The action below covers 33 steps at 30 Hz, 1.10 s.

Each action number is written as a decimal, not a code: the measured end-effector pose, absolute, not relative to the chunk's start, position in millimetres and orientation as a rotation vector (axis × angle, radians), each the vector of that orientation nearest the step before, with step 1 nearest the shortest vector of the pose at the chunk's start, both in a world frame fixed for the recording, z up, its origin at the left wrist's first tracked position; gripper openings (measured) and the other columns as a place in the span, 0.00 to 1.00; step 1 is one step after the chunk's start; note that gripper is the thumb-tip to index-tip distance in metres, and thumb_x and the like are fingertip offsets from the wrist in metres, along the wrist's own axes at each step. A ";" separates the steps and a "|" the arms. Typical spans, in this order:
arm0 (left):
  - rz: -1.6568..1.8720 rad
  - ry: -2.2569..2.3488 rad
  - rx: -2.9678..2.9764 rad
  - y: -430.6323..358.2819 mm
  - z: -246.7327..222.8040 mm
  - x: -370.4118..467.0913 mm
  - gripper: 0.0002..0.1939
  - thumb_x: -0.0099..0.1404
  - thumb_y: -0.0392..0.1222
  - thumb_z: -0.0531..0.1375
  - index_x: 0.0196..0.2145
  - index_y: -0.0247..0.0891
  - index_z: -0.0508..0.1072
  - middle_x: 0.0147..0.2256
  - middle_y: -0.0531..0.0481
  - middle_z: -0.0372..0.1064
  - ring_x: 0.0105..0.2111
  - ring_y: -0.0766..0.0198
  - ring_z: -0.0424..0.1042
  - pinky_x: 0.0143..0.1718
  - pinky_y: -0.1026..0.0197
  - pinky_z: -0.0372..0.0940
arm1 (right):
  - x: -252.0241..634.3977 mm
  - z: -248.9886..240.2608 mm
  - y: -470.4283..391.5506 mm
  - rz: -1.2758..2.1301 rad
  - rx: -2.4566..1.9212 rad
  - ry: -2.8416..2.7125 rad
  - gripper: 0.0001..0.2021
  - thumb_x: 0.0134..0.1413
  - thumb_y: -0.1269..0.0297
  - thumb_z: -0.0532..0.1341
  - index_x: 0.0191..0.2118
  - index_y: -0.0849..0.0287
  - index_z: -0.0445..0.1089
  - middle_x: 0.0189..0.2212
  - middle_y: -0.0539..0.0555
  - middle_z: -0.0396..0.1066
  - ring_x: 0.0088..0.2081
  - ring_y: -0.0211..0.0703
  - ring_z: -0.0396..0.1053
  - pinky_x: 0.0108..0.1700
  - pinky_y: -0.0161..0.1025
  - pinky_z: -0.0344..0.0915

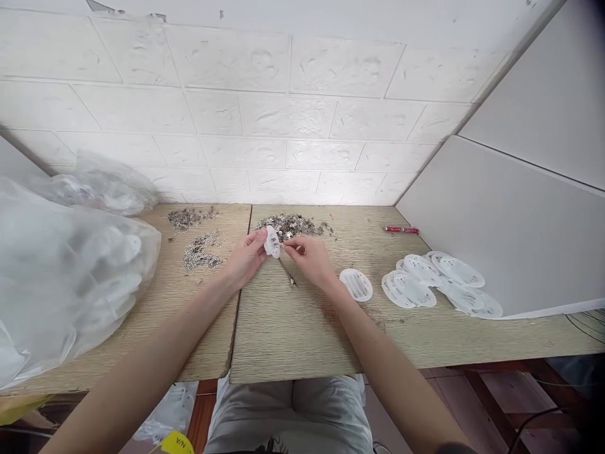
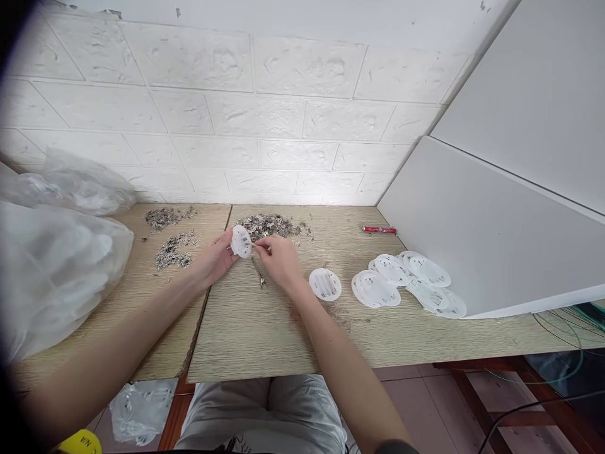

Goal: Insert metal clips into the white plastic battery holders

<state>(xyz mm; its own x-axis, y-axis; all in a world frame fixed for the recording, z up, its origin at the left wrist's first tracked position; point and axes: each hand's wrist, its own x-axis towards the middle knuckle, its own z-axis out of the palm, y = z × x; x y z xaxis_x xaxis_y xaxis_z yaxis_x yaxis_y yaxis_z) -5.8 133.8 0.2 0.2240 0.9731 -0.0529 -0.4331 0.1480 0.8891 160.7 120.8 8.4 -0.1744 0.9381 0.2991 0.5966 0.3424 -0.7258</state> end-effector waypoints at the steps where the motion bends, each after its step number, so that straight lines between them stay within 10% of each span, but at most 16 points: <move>1: 1.167 0.775 0.893 133.7 0.0 -5.8 0.22 0.53 0.56 0.66 0.36 0.35 0.74 0.35 0.47 0.72 0.37 0.64 0.70 0.44 0.60 0.66 | 160.9 8.8 120.2 0.581 -1.356 -1.875 0.09 0.57 0.67 0.58 0.37 0.58 0.77 0.35 0.54 0.75 0.33 0.41 0.68 0.37 0.38 0.61; 33: 1.196 0.829 0.964 134.5 -5.6 -2.8 0.20 0.54 0.56 0.66 0.35 0.35 0.72 0.31 0.50 0.68 0.33 0.66 0.67 0.42 0.59 0.65 | 156.9 14.9 114.7 0.464 -1.470 -1.978 0.11 0.60 0.65 0.56 0.34 0.56 0.76 0.31 0.51 0.76 0.30 0.39 0.68 0.31 0.35 0.55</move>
<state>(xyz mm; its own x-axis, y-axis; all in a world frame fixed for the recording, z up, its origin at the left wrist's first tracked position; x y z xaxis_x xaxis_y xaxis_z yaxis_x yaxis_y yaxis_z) -2.8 134.5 -5.6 0.1836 0.9827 -0.0236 -0.3669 0.0908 0.9258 156.9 114.7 14.9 -0.1851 0.9444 0.2718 0.7250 0.3179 -0.6109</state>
